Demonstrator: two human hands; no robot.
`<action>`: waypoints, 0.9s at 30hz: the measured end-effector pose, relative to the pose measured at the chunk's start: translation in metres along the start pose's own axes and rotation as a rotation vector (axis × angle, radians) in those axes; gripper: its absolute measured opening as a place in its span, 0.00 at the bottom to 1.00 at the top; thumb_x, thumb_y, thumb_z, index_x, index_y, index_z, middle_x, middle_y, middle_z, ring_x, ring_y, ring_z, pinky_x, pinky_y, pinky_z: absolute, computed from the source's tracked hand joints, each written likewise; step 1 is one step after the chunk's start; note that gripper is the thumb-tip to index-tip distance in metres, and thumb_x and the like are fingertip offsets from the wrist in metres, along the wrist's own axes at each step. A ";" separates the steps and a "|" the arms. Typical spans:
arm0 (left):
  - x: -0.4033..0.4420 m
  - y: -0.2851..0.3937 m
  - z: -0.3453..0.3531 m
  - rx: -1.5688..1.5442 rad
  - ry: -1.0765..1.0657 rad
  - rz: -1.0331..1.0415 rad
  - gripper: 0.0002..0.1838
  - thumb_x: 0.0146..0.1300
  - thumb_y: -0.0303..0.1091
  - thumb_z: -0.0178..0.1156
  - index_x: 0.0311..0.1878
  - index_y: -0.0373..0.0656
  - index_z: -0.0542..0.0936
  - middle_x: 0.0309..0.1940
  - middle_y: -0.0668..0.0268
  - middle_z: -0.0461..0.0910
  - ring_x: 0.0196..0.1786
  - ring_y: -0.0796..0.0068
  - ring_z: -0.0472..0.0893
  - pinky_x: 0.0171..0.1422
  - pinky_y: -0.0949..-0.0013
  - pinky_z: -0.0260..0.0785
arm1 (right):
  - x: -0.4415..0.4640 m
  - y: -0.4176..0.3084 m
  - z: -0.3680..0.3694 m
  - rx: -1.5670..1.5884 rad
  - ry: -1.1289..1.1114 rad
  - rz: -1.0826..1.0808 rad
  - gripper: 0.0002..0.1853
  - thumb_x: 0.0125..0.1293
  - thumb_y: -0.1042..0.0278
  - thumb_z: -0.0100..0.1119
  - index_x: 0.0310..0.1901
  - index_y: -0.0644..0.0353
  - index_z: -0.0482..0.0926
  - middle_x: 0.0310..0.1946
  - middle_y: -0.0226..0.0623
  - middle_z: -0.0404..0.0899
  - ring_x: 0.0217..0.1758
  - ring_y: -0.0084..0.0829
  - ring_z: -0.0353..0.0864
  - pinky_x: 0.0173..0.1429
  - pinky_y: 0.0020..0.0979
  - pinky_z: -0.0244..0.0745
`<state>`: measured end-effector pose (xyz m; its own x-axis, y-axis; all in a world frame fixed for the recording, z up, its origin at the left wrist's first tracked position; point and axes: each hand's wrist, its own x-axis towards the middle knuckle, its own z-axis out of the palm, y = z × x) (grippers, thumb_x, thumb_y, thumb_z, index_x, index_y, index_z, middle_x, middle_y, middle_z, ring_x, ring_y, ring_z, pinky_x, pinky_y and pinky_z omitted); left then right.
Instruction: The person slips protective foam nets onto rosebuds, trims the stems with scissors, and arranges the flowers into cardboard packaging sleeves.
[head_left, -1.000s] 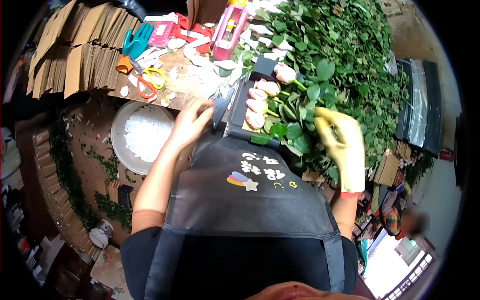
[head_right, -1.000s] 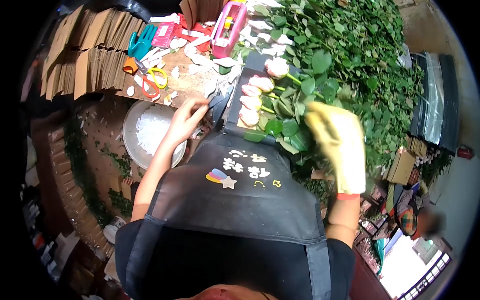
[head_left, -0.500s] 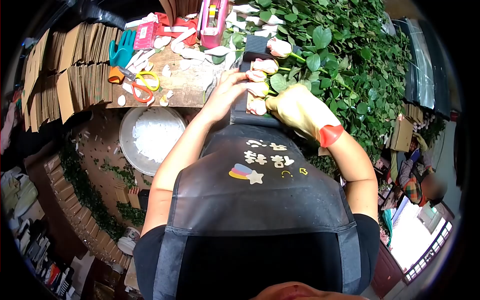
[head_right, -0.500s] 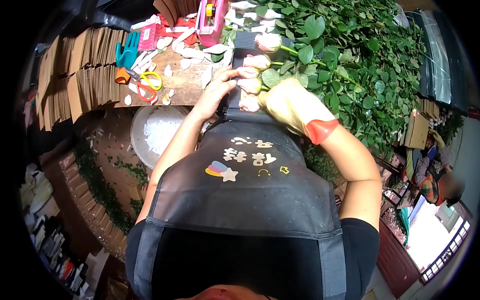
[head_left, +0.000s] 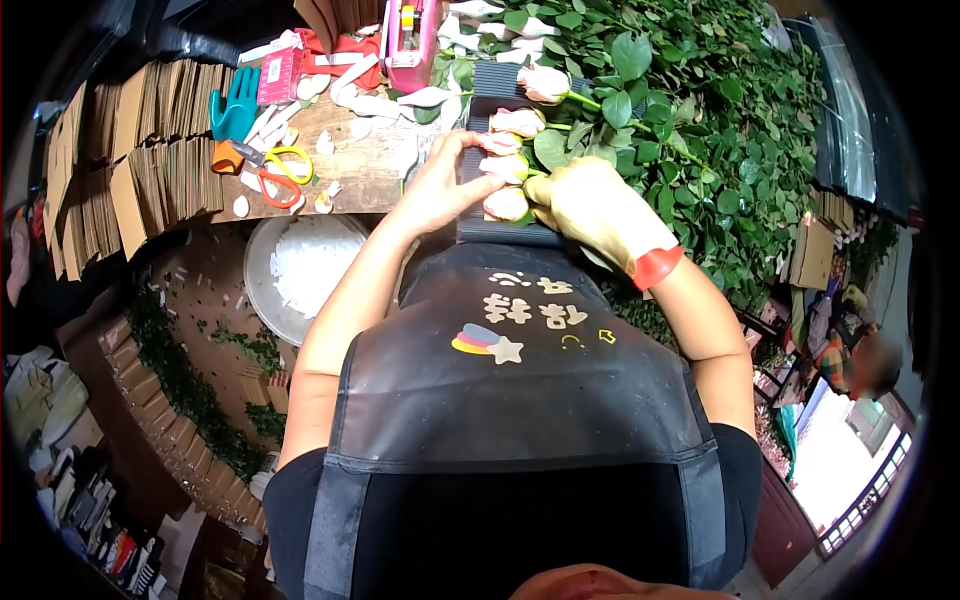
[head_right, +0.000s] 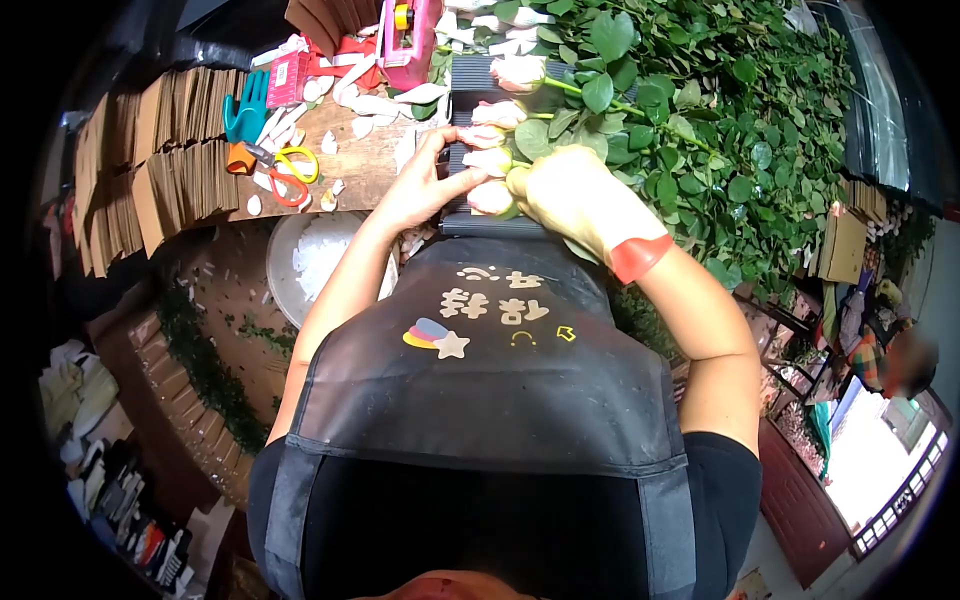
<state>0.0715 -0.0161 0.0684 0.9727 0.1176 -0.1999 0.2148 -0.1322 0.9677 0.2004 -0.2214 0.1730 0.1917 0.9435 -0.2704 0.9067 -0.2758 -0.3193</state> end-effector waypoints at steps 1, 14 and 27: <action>0.001 0.003 -0.003 -0.059 -0.026 -0.037 0.36 0.64 0.48 0.77 0.69 0.41 0.74 0.64 0.51 0.74 0.73 0.58 0.72 0.80 0.58 0.62 | 0.000 -0.001 -0.009 0.005 -0.104 0.013 0.08 0.66 0.64 0.65 0.36 0.59 0.85 0.27 0.48 0.86 0.33 0.52 0.89 0.42 0.48 0.82; -0.004 0.012 0.012 0.150 -0.023 0.035 0.62 0.44 0.48 0.88 0.76 0.38 0.59 0.68 0.46 0.65 0.76 0.47 0.66 0.84 0.53 0.58 | -0.015 -0.012 -0.028 0.051 0.157 0.144 0.12 0.74 0.57 0.65 0.41 0.57 0.84 0.31 0.44 0.87 0.37 0.49 0.88 0.47 0.47 0.81; 0.004 0.017 0.015 0.164 0.046 -0.015 0.54 0.51 0.49 0.84 0.74 0.34 0.63 0.67 0.42 0.70 0.73 0.46 0.71 0.79 0.52 0.64 | 0.002 0.010 -0.006 0.074 0.047 0.089 0.05 0.69 0.68 0.63 0.40 0.59 0.81 0.32 0.48 0.85 0.37 0.53 0.87 0.42 0.47 0.82</action>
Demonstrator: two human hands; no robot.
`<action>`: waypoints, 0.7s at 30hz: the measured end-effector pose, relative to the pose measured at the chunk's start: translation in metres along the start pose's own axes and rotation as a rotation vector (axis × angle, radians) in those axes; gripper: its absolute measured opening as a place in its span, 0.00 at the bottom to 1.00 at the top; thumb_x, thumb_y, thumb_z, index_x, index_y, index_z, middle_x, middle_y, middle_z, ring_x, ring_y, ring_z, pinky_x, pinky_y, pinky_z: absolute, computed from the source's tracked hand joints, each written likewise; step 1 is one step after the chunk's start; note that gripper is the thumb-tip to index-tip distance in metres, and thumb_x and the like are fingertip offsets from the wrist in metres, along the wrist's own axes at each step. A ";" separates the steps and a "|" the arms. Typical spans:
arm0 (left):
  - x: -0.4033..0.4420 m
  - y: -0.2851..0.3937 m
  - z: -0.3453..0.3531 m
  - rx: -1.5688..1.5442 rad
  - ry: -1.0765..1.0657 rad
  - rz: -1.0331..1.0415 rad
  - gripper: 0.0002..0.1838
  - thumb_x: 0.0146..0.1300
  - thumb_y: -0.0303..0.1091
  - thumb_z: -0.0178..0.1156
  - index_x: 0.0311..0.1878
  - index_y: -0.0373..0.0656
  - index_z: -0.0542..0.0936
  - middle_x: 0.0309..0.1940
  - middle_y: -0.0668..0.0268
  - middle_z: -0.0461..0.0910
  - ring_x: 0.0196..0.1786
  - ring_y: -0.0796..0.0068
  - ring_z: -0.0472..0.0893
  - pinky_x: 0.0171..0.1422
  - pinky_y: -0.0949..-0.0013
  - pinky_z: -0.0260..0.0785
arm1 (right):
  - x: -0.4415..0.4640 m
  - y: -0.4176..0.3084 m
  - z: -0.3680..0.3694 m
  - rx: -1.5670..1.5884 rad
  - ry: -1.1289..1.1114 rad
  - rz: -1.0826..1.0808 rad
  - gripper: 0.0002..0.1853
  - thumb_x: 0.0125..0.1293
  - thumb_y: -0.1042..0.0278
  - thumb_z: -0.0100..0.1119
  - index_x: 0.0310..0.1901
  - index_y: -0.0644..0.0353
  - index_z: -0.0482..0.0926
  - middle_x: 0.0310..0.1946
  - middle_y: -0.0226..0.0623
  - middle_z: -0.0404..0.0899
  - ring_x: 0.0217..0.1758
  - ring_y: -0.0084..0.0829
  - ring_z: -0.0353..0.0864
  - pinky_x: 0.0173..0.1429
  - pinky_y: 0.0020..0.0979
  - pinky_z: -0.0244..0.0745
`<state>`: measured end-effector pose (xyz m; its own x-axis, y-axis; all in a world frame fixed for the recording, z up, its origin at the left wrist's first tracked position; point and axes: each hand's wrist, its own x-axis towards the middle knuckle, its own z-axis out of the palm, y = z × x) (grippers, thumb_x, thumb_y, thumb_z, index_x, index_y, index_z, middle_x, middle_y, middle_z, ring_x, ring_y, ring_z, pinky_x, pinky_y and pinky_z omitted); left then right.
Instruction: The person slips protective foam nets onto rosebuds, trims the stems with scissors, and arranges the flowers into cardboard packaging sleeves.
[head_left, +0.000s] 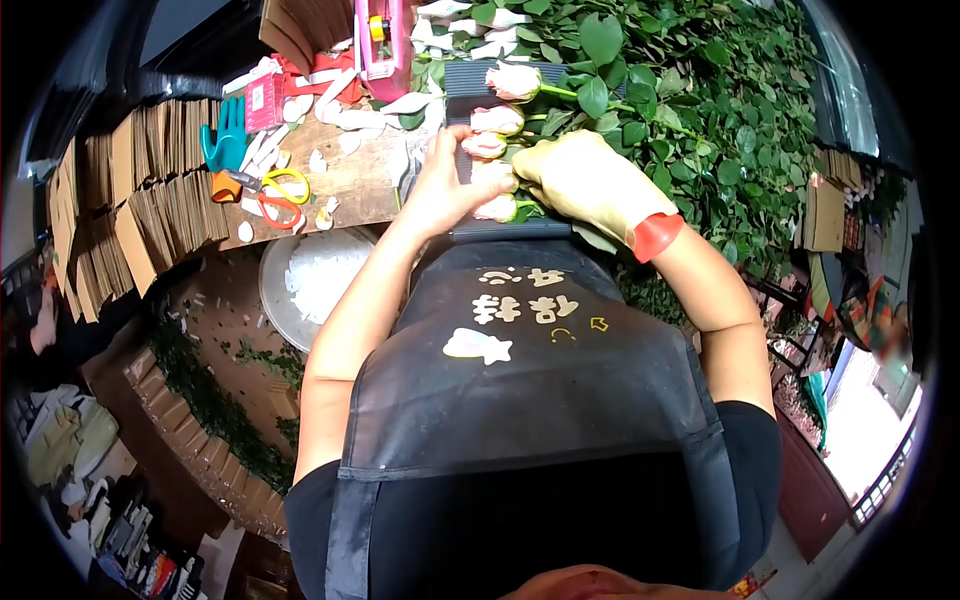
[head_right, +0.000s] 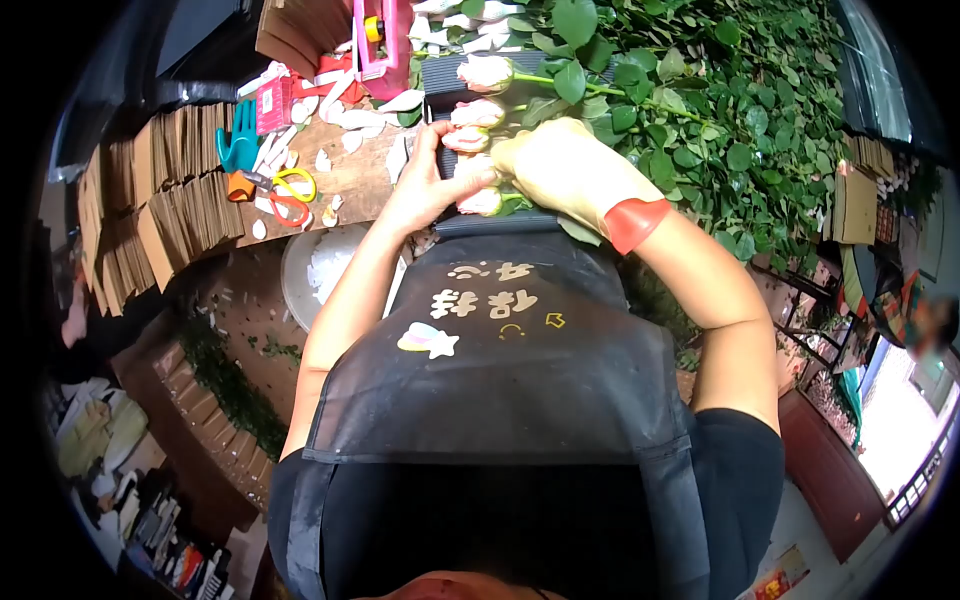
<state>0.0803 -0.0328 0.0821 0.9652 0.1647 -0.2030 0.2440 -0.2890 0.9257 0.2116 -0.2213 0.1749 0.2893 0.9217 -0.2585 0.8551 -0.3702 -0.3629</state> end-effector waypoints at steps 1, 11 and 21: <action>0.002 -0.002 0.003 -0.006 0.039 -0.017 0.52 0.52 0.48 0.83 0.73 0.34 0.65 0.66 0.42 0.72 0.72 0.47 0.72 0.78 0.52 0.65 | -0.006 -0.004 -0.007 0.004 0.012 0.045 0.06 0.71 0.67 0.62 0.42 0.59 0.82 0.33 0.48 0.85 0.37 0.52 0.87 0.43 0.47 0.82; -0.005 -0.007 0.013 -0.021 0.116 0.103 0.42 0.54 0.44 0.81 0.69 0.39 0.73 0.61 0.52 0.78 0.67 0.51 0.77 0.74 0.53 0.69 | 0.014 0.003 0.029 -0.203 0.277 0.160 0.10 0.69 0.59 0.62 0.42 0.56 0.85 0.30 0.42 0.88 0.34 0.42 0.91 0.40 0.46 0.85; -0.006 0.000 0.007 0.062 0.067 0.106 0.39 0.57 0.44 0.80 0.70 0.46 0.75 0.60 0.51 0.76 0.67 0.53 0.75 0.74 0.54 0.68 | 0.024 0.002 -0.003 -0.235 -0.098 0.106 0.15 0.74 0.60 0.53 0.50 0.58 0.86 0.37 0.42 0.92 0.43 0.45 0.93 0.47 0.48 0.86</action>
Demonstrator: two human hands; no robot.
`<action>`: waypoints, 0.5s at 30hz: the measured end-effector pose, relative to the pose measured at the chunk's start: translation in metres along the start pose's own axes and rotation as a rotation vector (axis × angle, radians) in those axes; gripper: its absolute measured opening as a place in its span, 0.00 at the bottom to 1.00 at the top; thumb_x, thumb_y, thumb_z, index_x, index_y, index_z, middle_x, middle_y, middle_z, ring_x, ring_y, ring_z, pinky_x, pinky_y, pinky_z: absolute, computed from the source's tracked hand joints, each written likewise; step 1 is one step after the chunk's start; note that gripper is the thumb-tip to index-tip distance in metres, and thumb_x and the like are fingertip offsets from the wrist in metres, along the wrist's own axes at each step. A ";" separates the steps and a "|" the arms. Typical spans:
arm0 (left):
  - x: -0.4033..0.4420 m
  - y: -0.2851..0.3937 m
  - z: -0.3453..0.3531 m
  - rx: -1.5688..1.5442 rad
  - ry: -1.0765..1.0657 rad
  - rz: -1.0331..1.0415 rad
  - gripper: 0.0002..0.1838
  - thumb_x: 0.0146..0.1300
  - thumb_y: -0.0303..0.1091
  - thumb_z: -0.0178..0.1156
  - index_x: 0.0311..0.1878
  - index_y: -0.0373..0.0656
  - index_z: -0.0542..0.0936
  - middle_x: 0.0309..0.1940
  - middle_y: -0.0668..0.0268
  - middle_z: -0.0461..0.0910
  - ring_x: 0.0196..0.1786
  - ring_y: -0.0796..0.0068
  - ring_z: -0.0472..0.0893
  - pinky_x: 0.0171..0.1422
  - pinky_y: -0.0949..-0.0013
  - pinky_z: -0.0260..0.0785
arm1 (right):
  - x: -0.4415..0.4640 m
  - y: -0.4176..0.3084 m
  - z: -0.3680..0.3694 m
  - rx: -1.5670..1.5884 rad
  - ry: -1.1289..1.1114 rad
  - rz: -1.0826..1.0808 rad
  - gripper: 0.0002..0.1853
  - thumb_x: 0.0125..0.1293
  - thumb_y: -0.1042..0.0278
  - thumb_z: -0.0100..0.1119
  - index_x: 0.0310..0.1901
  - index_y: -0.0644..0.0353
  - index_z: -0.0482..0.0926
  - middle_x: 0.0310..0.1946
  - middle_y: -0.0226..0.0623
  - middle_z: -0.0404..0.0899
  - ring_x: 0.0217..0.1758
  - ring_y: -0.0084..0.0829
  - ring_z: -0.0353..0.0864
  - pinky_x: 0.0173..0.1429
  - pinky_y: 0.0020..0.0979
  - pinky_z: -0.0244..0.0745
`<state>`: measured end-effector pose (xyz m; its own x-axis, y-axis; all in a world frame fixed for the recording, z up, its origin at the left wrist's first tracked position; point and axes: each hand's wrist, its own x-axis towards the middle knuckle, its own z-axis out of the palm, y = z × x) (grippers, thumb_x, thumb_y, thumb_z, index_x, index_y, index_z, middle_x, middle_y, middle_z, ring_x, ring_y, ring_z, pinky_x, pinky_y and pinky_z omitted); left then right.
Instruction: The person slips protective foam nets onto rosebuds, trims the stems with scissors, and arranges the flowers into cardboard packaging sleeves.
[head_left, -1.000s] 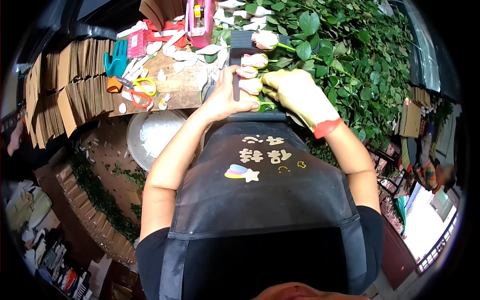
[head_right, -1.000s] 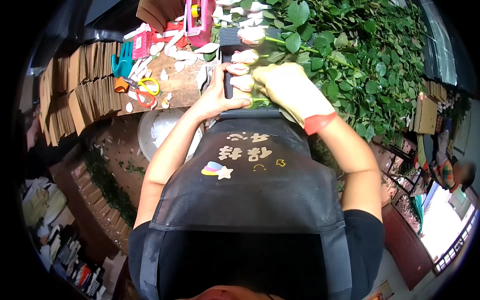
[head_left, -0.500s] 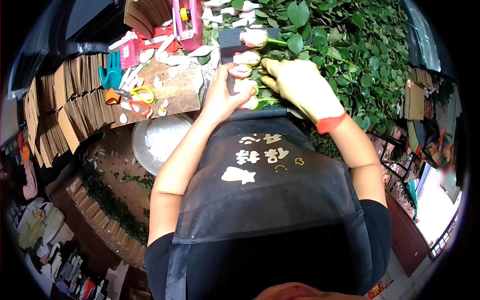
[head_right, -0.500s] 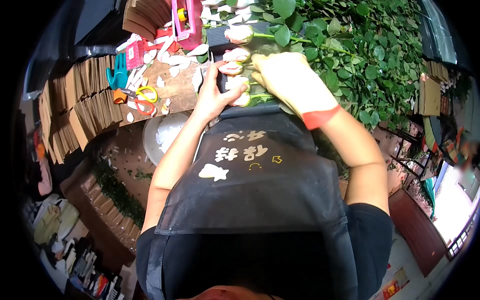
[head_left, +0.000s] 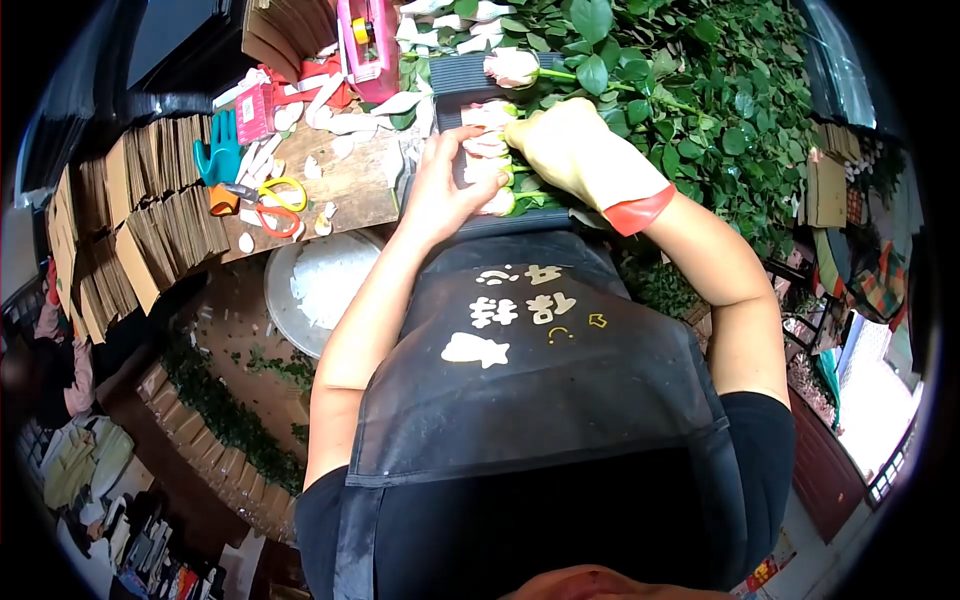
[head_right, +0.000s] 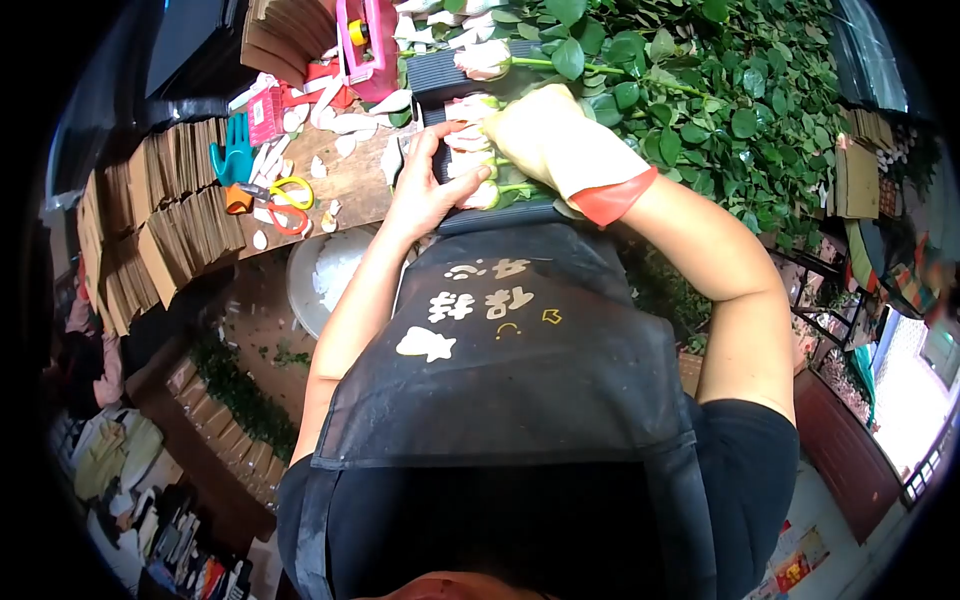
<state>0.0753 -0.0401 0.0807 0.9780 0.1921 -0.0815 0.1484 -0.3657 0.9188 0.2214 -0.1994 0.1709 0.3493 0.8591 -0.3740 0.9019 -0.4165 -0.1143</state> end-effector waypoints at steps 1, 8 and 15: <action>0.001 0.004 -0.002 0.000 -0.021 -0.033 0.39 0.58 0.44 0.79 0.70 0.45 0.75 0.60 0.52 0.76 0.67 0.55 0.75 0.75 0.55 0.67 | 0.002 -0.004 -0.003 -0.024 -0.055 0.022 0.15 0.74 0.61 0.54 0.49 0.59 0.87 0.39 0.44 0.92 0.44 0.46 0.93 0.48 0.48 0.86; 0.013 -0.004 0.019 -0.007 0.222 -0.089 0.21 0.60 0.46 0.81 0.47 0.40 0.88 0.43 0.62 0.78 0.51 0.69 0.79 0.59 0.65 0.73 | -0.024 -0.003 0.002 -0.029 0.184 0.011 0.10 0.71 0.62 0.60 0.41 0.57 0.85 0.34 0.42 0.90 0.38 0.44 0.93 0.42 0.44 0.86; 0.013 -0.015 0.023 -0.128 0.238 -0.079 0.20 0.57 0.43 0.82 0.44 0.41 0.87 0.47 0.53 0.77 0.54 0.56 0.79 0.63 0.58 0.72 | -0.004 0.005 0.019 0.076 0.372 0.198 0.13 0.74 0.53 0.64 0.44 0.55 0.84 0.33 0.43 0.87 0.38 0.45 0.89 0.42 0.44 0.83</action>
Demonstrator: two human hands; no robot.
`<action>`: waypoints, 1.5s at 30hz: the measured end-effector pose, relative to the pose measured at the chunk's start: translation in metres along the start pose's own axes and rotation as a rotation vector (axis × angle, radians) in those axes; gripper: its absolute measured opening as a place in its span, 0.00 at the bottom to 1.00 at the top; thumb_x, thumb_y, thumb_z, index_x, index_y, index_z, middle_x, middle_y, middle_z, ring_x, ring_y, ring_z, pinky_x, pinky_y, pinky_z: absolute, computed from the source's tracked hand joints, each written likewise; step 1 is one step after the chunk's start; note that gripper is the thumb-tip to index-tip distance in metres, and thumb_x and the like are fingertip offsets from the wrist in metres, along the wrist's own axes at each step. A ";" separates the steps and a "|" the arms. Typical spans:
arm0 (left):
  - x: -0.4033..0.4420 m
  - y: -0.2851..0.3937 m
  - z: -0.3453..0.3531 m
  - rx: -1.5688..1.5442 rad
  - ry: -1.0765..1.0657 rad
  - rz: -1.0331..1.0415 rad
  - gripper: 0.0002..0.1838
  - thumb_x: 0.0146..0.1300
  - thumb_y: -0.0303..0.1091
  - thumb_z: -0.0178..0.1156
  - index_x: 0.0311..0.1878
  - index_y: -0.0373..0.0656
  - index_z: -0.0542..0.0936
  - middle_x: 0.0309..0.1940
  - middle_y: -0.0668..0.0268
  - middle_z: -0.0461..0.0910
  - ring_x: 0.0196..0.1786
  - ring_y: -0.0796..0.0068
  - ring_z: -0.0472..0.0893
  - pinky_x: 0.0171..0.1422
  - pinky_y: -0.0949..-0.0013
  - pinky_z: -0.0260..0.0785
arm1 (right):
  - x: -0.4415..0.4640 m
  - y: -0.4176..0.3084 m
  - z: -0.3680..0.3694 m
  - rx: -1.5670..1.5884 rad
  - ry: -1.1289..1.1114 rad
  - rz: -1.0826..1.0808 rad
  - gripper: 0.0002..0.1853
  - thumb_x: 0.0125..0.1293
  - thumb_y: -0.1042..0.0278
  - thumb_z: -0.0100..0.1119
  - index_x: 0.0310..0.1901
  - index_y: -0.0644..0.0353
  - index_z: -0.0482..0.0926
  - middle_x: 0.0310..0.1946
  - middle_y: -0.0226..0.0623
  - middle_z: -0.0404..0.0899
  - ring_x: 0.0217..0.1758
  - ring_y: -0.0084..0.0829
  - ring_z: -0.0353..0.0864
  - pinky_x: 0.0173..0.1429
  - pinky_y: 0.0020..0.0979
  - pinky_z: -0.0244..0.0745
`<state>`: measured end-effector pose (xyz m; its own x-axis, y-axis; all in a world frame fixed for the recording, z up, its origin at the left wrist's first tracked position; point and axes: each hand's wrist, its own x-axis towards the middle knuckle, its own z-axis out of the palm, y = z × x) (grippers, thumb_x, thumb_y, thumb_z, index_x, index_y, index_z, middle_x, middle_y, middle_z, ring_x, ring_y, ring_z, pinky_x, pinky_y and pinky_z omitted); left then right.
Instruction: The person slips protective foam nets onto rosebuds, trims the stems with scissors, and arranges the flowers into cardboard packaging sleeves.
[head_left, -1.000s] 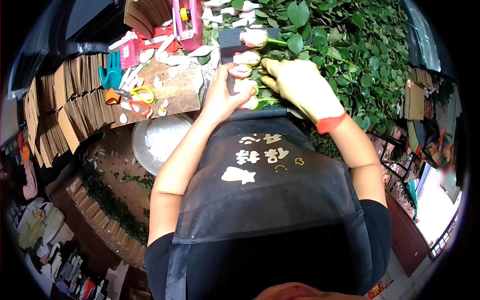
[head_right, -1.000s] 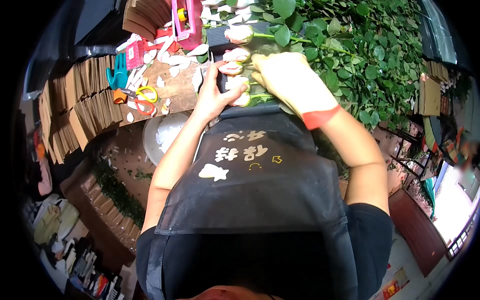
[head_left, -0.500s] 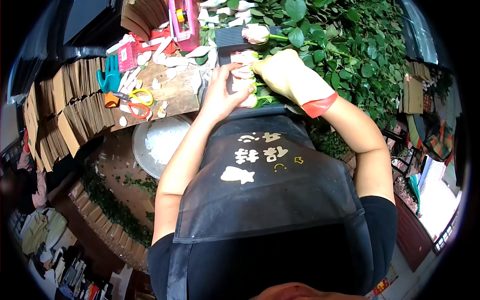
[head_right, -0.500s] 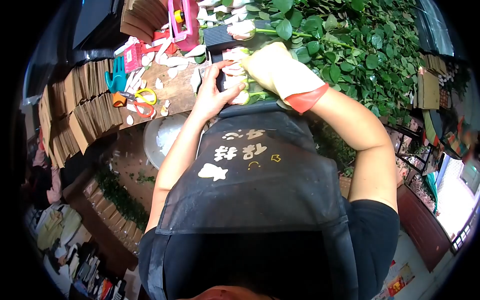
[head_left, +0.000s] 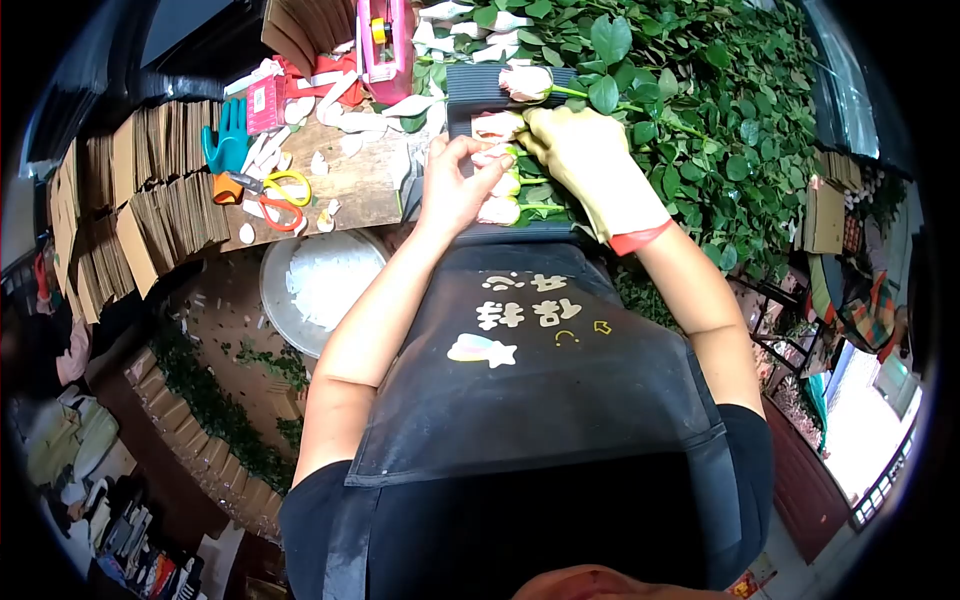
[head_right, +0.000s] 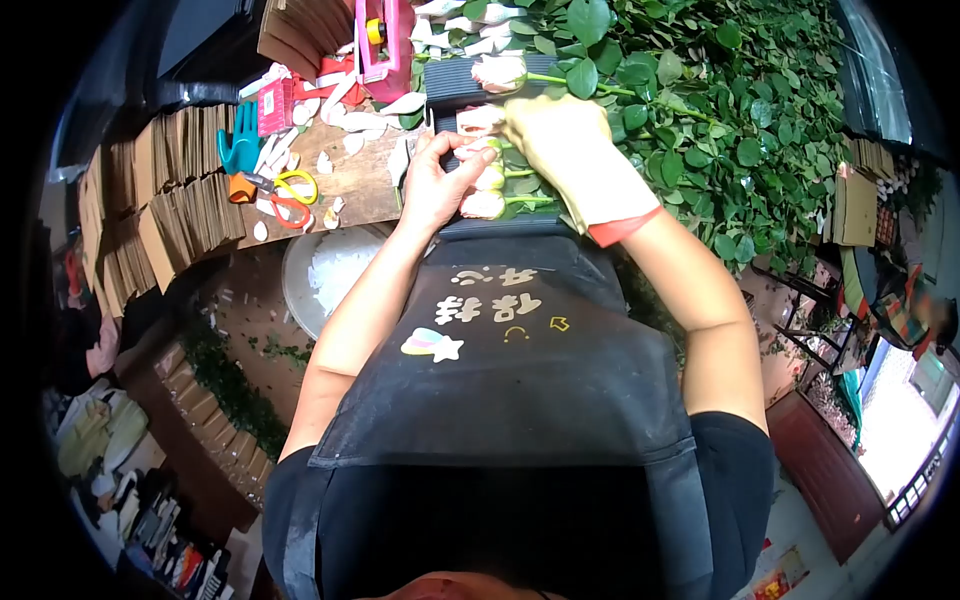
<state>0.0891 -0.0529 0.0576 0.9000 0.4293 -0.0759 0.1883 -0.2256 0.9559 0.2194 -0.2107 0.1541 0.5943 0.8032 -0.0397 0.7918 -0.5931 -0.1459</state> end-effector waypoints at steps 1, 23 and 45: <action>0.000 -0.003 0.002 -0.029 0.005 0.003 0.19 0.57 0.43 0.82 0.44 0.41 0.87 0.47 0.54 0.77 0.54 0.56 0.79 0.64 0.58 0.71 | 0.000 0.003 0.003 0.029 0.032 0.011 0.13 0.74 0.53 0.64 0.44 0.55 0.84 0.33 0.43 0.88 0.38 0.45 0.89 0.43 0.45 0.84; 0.001 -0.002 -0.006 -0.163 -0.039 -0.101 0.37 0.58 0.44 0.80 0.70 0.46 0.77 0.64 0.54 0.76 0.71 0.56 0.71 0.79 0.54 0.62 | -0.010 0.013 0.008 0.241 -0.079 -0.017 0.16 0.79 0.52 0.57 0.48 0.56 0.84 0.36 0.42 0.88 0.40 0.44 0.90 0.46 0.46 0.84; 0.027 -0.018 0.005 -0.075 -0.010 -0.085 0.25 0.59 0.46 0.82 0.52 0.39 0.89 0.56 0.55 0.68 0.52 0.64 0.82 0.54 0.64 0.82 | -0.035 -0.004 -0.058 0.083 0.349 0.054 0.19 0.73 0.55 0.67 0.60 0.51 0.83 0.41 0.36 0.87 0.42 0.42 0.87 0.50 0.41 0.82</action>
<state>0.1124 -0.0416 0.0367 0.8857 0.4357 -0.1604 0.2348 -0.1225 0.9643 0.2037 -0.2397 0.2136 0.6588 0.6950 0.2880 0.7522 -0.6162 -0.2335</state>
